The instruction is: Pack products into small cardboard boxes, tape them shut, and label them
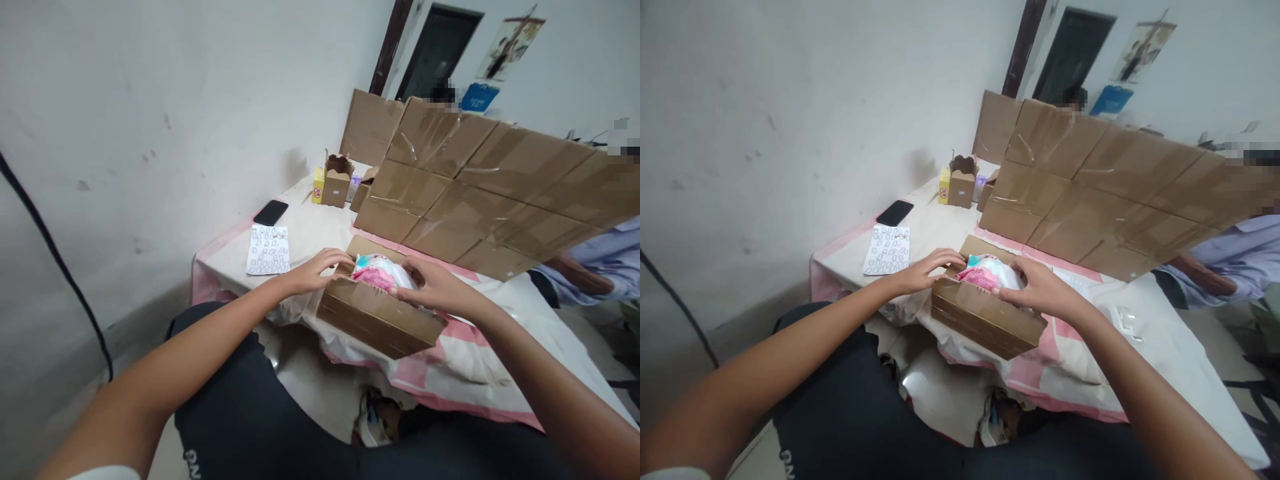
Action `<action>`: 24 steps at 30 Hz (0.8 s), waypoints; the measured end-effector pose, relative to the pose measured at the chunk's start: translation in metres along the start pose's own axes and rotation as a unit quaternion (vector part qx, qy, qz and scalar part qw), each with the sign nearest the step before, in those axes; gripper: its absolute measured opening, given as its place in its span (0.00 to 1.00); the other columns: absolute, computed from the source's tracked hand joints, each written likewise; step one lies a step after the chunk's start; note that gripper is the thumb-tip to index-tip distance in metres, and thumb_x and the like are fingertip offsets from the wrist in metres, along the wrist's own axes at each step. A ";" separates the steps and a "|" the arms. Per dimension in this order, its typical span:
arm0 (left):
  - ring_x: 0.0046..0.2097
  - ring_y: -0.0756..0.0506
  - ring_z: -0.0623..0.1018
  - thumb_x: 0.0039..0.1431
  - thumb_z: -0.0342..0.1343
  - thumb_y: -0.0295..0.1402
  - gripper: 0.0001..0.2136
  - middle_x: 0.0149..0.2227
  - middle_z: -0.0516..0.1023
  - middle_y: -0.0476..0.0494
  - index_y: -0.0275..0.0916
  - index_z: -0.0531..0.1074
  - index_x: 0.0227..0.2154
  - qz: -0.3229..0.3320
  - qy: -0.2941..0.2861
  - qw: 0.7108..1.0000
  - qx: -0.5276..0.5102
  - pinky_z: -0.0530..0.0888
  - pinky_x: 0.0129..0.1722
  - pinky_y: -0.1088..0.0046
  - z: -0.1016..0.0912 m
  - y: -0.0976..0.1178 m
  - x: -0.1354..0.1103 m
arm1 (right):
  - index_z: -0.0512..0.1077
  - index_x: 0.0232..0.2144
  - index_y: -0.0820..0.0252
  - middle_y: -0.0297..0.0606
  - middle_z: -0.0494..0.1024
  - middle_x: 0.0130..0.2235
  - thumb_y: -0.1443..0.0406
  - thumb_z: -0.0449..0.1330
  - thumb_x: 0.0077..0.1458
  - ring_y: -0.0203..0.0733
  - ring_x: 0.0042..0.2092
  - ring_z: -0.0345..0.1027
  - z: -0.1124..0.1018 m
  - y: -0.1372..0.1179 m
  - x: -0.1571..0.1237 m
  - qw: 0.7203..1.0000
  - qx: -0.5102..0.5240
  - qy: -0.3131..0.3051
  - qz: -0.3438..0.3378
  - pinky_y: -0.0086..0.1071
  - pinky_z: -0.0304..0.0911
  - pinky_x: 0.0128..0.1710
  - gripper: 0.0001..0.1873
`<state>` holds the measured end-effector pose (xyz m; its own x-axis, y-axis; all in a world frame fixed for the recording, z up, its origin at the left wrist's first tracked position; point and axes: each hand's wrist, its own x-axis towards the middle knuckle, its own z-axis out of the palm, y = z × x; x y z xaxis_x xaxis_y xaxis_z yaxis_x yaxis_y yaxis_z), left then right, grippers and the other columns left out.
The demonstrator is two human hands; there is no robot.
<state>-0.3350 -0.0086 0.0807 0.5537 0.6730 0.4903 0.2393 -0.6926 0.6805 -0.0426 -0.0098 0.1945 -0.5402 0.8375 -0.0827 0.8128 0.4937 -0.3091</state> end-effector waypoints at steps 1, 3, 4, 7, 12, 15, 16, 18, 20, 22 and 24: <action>0.65 0.35 0.66 0.64 0.51 0.58 0.29 0.61 0.69 0.35 0.45 0.70 0.58 -0.007 -0.011 1.000 -0.006 0.61 0.66 0.51 0.000 0.000 -0.001 | 0.73 0.43 0.58 0.40 0.78 0.41 0.44 0.62 0.54 0.49 0.39 0.71 -0.001 0.001 0.001 1.000 0.001 -0.002 -0.007 0.38 0.64 0.36 0.26; 0.68 0.33 0.63 0.58 0.58 0.60 0.34 0.65 0.64 0.35 0.46 0.67 0.61 -0.019 -0.034 0.999 -0.021 0.60 0.68 0.51 0.000 0.001 -0.004 | 0.73 0.42 0.59 0.41 0.78 0.41 0.46 0.62 0.54 0.48 0.38 0.70 -0.002 0.001 0.001 1.000 -0.005 -0.007 -0.019 0.37 0.63 0.35 0.24; 0.68 0.32 0.61 0.55 0.61 0.60 0.37 0.66 0.63 0.35 0.47 0.65 0.63 -0.026 -0.042 0.998 -0.026 0.60 0.68 0.51 0.000 0.002 -0.006 | 0.73 0.43 0.59 0.41 0.78 0.41 0.47 0.63 0.53 0.48 0.38 0.70 -0.002 0.000 0.001 1.000 -0.009 -0.008 -0.026 0.37 0.63 0.35 0.24; 0.68 0.30 0.62 0.52 0.65 0.57 0.41 0.66 0.62 0.36 0.49 0.60 0.65 -0.050 -0.037 0.998 -0.033 0.60 0.68 0.50 0.000 0.007 -0.011 | 0.73 0.49 0.58 0.43 0.78 0.46 0.50 0.64 0.53 0.52 0.44 0.71 0.003 -0.007 0.000 0.997 -0.044 -0.005 -0.059 0.39 0.65 0.41 0.26; 0.69 0.31 0.60 0.54 0.64 0.56 0.41 0.67 0.60 0.35 0.47 0.58 0.66 -0.065 -0.035 0.997 -0.025 0.59 0.69 0.49 0.000 0.012 -0.015 | 0.68 0.60 0.62 0.55 0.75 0.50 0.50 0.63 0.55 0.61 0.46 0.73 0.032 -0.029 0.002 0.978 -0.205 -0.037 -0.030 0.44 0.66 0.42 0.35; 0.70 0.33 0.59 0.55 0.64 0.55 0.40 0.67 0.59 0.35 0.46 0.57 0.67 -0.059 -0.038 0.997 -0.018 0.57 0.70 0.49 0.000 0.012 -0.016 | 0.71 0.55 0.63 0.57 0.73 0.46 0.51 0.61 0.57 0.61 0.39 0.76 0.048 -0.038 0.006 0.961 -0.270 -0.056 -0.010 0.43 0.66 0.35 0.30; 0.70 0.33 0.59 0.55 0.64 0.55 0.40 0.67 0.59 0.35 0.46 0.57 0.67 -0.061 -0.039 0.997 -0.016 0.57 0.70 0.49 0.000 0.013 -0.016 | 0.72 0.54 0.63 0.57 0.72 0.45 0.51 0.60 0.58 0.60 0.37 0.76 0.050 -0.040 0.007 0.960 -0.274 -0.057 -0.008 0.42 0.65 0.34 0.28; 0.70 0.33 0.59 0.56 0.63 0.54 0.40 0.68 0.59 0.35 0.46 0.57 0.67 -0.066 -0.042 0.997 -0.015 0.57 0.70 0.50 0.000 0.013 -0.016 | 0.72 0.52 0.63 0.55 0.72 0.45 0.51 0.60 0.58 0.58 0.35 0.76 0.051 -0.039 0.007 0.964 -0.259 -0.059 -0.009 0.41 0.65 0.32 0.26; 0.70 0.33 0.59 0.57 0.63 0.54 0.39 0.68 0.59 0.35 0.46 0.56 0.67 -0.067 -0.044 0.997 -0.015 0.57 0.70 0.50 0.000 0.015 -0.016 | 0.72 0.51 0.62 0.53 0.71 0.45 0.51 0.62 0.57 0.56 0.36 0.76 0.050 -0.035 0.005 0.971 -0.230 -0.057 -0.011 0.39 0.65 0.33 0.25; 0.70 0.33 0.59 0.57 0.63 0.54 0.39 0.68 0.58 0.35 0.46 0.56 0.67 -0.068 -0.047 0.996 -0.015 0.57 0.70 0.51 -0.001 0.017 -0.015 | 0.71 0.51 0.61 0.51 0.70 0.47 0.52 0.64 0.57 0.56 0.40 0.76 0.050 -0.029 0.002 0.979 -0.198 -0.050 -0.014 0.38 0.65 0.34 0.25; 0.70 0.33 0.59 0.58 0.61 0.55 0.39 0.68 0.58 0.35 0.45 0.57 0.67 -0.072 -0.051 0.996 -0.013 0.58 0.70 0.51 -0.002 0.021 -0.014 | 0.70 0.53 0.58 0.49 0.70 0.49 0.53 0.65 0.56 0.56 0.44 0.75 0.052 -0.022 -0.001 0.986 -0.160 -0.039 -0.017 0.37 0.65 0.35 0.26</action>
<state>-0.3391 -0.0319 0.0886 0.5927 0.7350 0.3294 0.3029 -0.5824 0.7544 -0.0710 -0.0334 0.1522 -0.5740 0.8044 -0.1533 0.8140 0.5808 0.0001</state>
